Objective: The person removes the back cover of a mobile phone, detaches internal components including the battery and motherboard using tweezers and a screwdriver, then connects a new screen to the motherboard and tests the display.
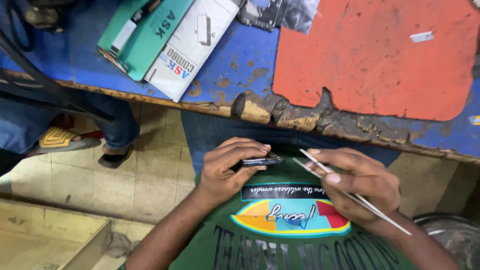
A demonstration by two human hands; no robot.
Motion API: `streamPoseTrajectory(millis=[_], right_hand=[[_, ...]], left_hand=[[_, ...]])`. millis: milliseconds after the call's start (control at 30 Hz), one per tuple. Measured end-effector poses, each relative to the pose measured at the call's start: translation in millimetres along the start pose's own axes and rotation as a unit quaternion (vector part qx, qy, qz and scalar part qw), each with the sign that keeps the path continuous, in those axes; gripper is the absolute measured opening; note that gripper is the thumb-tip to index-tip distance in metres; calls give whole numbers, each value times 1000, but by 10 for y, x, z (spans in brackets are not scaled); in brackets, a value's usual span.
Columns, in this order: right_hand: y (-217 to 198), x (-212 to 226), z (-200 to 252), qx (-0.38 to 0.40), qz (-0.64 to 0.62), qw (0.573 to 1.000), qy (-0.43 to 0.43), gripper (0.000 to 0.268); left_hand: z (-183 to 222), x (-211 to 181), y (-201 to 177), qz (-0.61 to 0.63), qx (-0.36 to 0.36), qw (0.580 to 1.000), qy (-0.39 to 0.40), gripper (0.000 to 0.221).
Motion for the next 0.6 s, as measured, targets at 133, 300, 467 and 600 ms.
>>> streamPoseTrajectory(millis=[133,300,467,600], right_hand=[[-121,42,-10,-138,42,989,42,31],[-524,175,-303,-239,48,968,58,19],[-754,340,-677,-67,448,892,11,14],[-698,400,-817,2,536,844,-9,13]], left_hand=[[-111,-163,3,-28,8,998,60,23],[-224,-727,-75,34,49,975,214,20],[-69,-1025,-37,5,178,918,354,18],[78,-923,96,9,281,899,336,17]])
Point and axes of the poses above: each hand's wrist, its own z-axis away from the middle knuckle, its own y-axis out of the palm, x = y × z, the point moved 1 cm from there along -z, towards the middle knuckle, and after that the axes turned 3 degrees about -y, right-handed, at the moved point
